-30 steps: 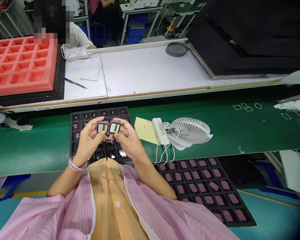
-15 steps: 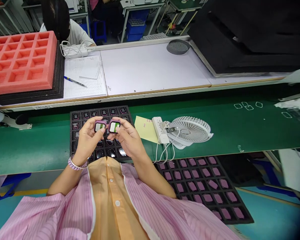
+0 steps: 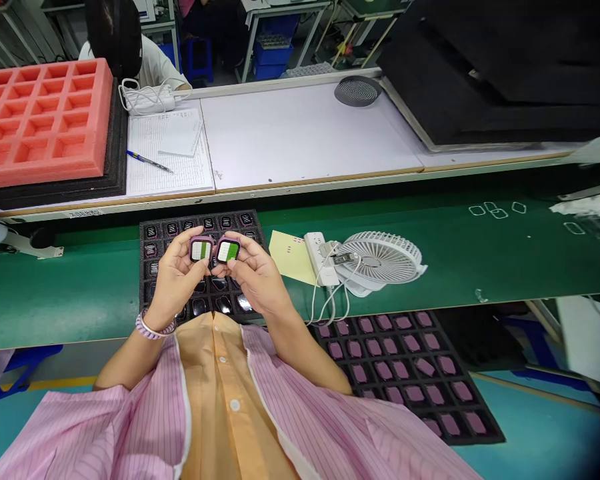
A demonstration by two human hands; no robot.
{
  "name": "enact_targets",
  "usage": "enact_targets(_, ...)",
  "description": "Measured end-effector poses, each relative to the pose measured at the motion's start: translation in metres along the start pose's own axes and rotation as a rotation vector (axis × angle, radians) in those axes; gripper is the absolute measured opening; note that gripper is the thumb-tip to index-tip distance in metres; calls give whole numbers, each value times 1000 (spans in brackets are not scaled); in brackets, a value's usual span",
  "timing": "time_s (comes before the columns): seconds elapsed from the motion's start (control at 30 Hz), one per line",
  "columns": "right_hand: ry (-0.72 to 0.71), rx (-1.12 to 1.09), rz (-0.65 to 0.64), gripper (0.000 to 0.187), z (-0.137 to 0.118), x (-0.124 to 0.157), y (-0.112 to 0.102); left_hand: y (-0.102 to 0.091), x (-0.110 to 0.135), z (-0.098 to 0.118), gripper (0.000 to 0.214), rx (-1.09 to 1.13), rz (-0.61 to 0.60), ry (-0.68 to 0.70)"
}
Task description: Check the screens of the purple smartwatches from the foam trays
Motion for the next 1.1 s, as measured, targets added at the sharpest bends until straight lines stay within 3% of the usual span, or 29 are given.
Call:
enact_targets(0.27, -50, 12, -9, 61, -2, -1, 0, 0, 0, -1, 56, 15, -21, 12)
enact_targets(0.5, -28, 64, 7, 56, -5, 0, -1, 1, 1, 0, 51, 9, -21, -5)
enact_targets(0.8, 2, 44, -1, 54, -4, 2, 1, 1, -1, 9, 31, -4, 43, 31)
enact_targets(1.1, 11, 57, -8, 53, -3, 3, 2, -5, -3, 4, 38, -24, 100, -24)
Point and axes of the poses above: each hand's wrist, its own x-axis away from the middle knuckle, its own y-axis out of the palm, z = x × y, the point moved 7 cm from there along -x, towards the middle knuckle, and after that the axes turned 5 degrees about -y, right-handed, at the moved point
